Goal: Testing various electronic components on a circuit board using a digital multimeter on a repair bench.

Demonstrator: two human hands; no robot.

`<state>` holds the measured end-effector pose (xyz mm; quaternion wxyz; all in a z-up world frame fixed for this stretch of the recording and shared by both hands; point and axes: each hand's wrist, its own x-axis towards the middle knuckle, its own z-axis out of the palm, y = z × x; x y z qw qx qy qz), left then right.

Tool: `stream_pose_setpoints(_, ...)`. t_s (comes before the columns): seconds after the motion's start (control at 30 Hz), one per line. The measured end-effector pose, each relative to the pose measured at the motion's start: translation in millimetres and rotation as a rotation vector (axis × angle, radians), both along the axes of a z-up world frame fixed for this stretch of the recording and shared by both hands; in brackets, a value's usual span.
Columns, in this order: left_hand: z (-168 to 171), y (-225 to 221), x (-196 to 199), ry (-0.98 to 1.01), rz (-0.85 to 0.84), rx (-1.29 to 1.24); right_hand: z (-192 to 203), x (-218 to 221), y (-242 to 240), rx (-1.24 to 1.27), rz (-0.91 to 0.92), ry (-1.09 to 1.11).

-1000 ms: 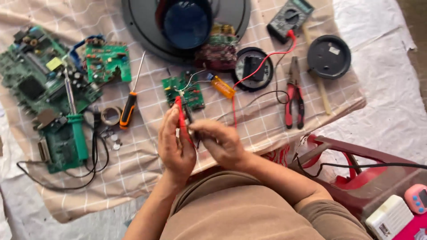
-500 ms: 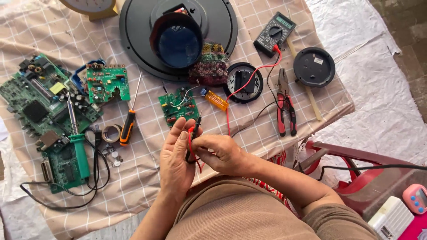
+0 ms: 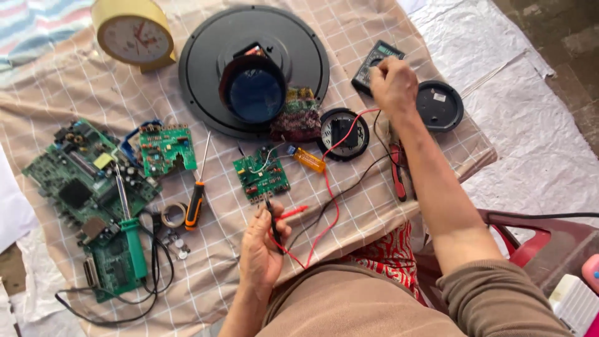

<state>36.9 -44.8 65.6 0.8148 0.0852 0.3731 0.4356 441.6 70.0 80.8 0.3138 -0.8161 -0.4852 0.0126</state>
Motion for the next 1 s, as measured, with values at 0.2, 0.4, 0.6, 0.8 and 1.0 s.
stream_pose_setpoints(0.2,-13,-3,-6,0.057,-0.014,-0.134,-26,52,45,-0.472,-0.301,0.039)
stream_pose_setpoints(0.4,-20,0,-7,0.075,-0.034,-0.157,-67,80,69,-0.517,-0.359,0.027)
stream_pose_setpoints(0.6,-18,2,-1,0.115,-0.078,-0.151,-33,52,63,-0.503,-0.407,0.104)
stream_pose_setpoints(0.8,-9,3,3,0.132,-0.088,-0.128,-31,47,64,-0.426,-0.397,0.153)
stream_pose_setpoints(1.0,-11,-2,5,0.179,-0.075,-0.098,-27,42,60,-0.429,-0.388,0.141)
